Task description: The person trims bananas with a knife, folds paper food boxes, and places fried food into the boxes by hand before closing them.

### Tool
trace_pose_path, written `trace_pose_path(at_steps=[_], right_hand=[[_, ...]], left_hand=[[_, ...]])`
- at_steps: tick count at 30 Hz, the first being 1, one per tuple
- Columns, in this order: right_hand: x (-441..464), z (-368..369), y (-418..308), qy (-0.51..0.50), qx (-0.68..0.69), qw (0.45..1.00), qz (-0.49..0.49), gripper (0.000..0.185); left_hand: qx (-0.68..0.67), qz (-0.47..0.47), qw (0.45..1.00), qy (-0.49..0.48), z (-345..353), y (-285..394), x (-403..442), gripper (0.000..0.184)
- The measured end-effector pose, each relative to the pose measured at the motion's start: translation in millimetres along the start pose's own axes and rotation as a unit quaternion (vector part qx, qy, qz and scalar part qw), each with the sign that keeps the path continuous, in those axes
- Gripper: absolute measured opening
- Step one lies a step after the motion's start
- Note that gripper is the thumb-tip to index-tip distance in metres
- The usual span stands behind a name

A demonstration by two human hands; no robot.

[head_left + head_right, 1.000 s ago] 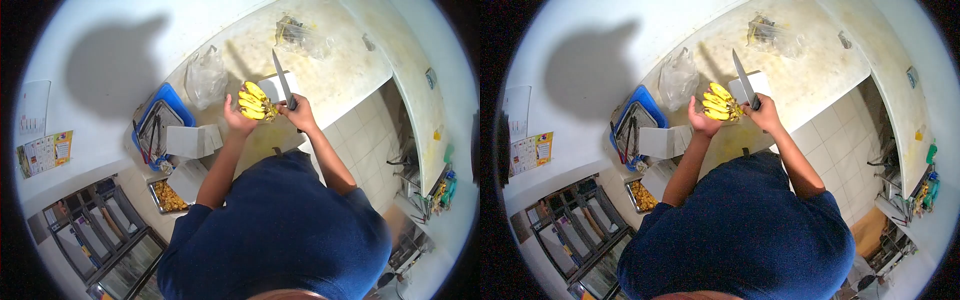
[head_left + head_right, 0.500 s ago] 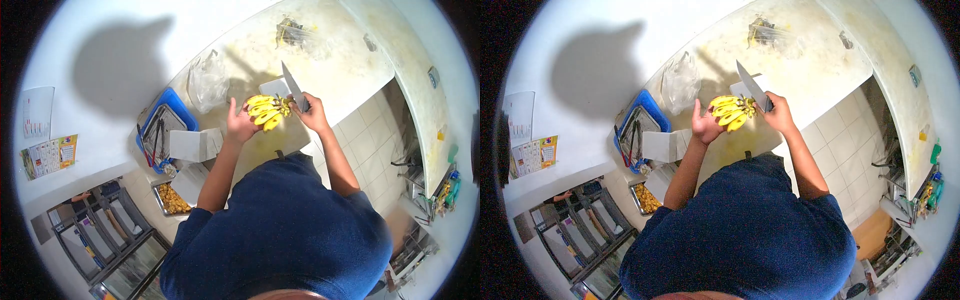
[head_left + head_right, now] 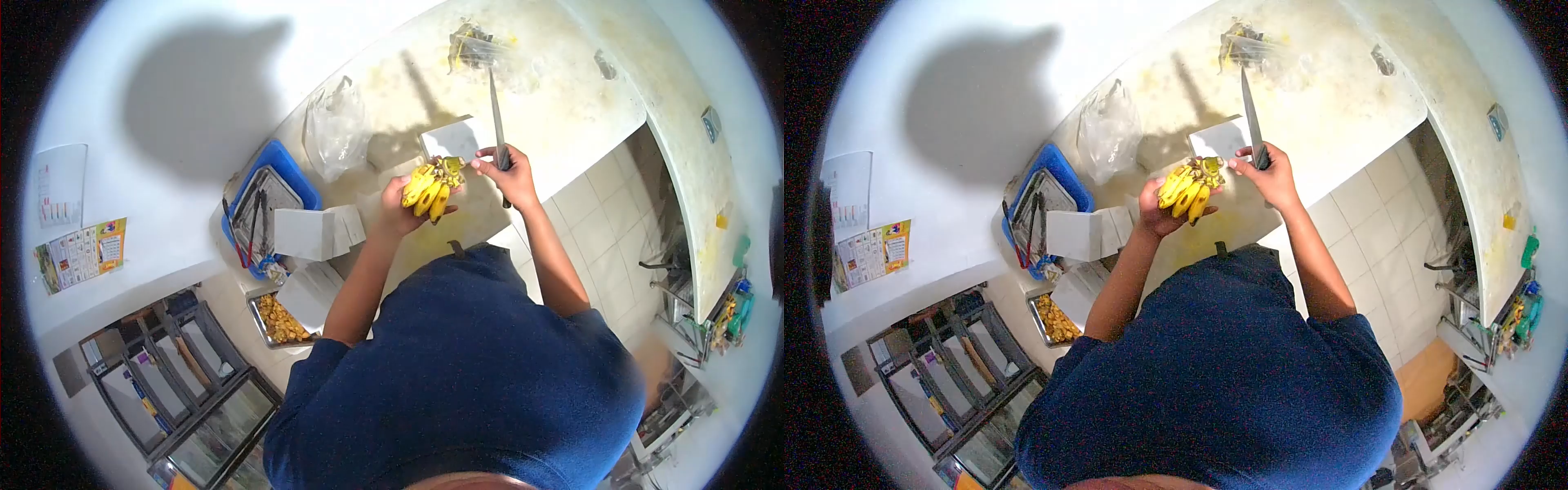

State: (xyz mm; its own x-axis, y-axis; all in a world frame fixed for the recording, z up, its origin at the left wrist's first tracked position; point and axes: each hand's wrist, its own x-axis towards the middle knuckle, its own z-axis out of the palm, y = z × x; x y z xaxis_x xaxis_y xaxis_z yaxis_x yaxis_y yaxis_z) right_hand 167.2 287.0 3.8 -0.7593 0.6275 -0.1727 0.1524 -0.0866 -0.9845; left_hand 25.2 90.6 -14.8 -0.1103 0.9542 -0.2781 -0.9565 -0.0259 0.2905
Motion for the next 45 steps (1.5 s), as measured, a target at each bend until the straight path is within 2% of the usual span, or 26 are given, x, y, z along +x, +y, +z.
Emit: trace_pose_path(at_steps=[3, 5, 6, 9, 13, 15, 18, 20, 23, 30, 36, 42, 45], right_hand=[[-1, -3, 27, -0.018, -0.007, 1.0, 0.019, 0.032], [2, -3, 63, -0.018, 0.024, 1.0, 0.002, 0.034], [-1, -8, 62, -0.029, -0.001, 0.999, 0.037, 0.032], [-9, -18, 83, 0.001, -0.17, 0.985, 0.014, 0.035], [-31, -21, 104, 0.017, -0.175, 0.984, 0.04, 0.031], [-37, -18, 122, 0.023, -0.154, 0.986, 0.057, 0.033], [-45, -17, 125, 0.004, -0.196, 0.978, 0.075, 0.031], [-50, -16, 137, -0.006, -0.18, 0.98, 0.086, 0.027], [-58, -17, 156, 0.002, -0.243, 0.97, -0.004, 0.024], [-75, -29, 148, -0.018, -0.378, 0.925, 0.038, 0.021], [-79, -31, 134, -0.031, -0.418, 0.904, 0.081, 0.02], [-83, -27, 134, -0.032, -0.43, 0.9, 0.06, 0.018], [-82, -28, 141, -0.041, -0.452, 0.889, 0.065, 0.018]], left_hand=[[0.019, 0.003, 0.999, 0.036, -13, -12, -1, 0.071], [0.129, 0.029, 0.987, 0.092, -26, -21, 7, 0.073], [0.185, 0.041, 0.974, 0.122, -29, -23, 9, 0.076], [0.191, 0.015, 0.963, 0.19, -35, -35, 19, 0.083], [0.172, 0.004, 0.965, 0.196, -47, -64, 33, 0.079], [0.169, 0.038, 0.96, 0.219, -70, -78, 39, 0.077], [0.184, 0.067, 0.95, 0.245, -85, -87, 38, 0.076], [0.188, 0.065, 0.952, 0.231, -84, -85, 35, 0.079], [0.211, 0.049, 0.949, 0.227, -81, -87, 36, 0.085], [0.362, 0.022, 0.905, 0.221, -92, -103, 49, 0.099], [0.345, -0.049, 0.908, 0.233, -87, -103, 52, 0.097], [0.484, -0.056, 0.842, 0.233, -91, -103, 67, 0.103], [0.519, -0.051, 0.828, 0.206, -84, -100, 72, 0.099]])
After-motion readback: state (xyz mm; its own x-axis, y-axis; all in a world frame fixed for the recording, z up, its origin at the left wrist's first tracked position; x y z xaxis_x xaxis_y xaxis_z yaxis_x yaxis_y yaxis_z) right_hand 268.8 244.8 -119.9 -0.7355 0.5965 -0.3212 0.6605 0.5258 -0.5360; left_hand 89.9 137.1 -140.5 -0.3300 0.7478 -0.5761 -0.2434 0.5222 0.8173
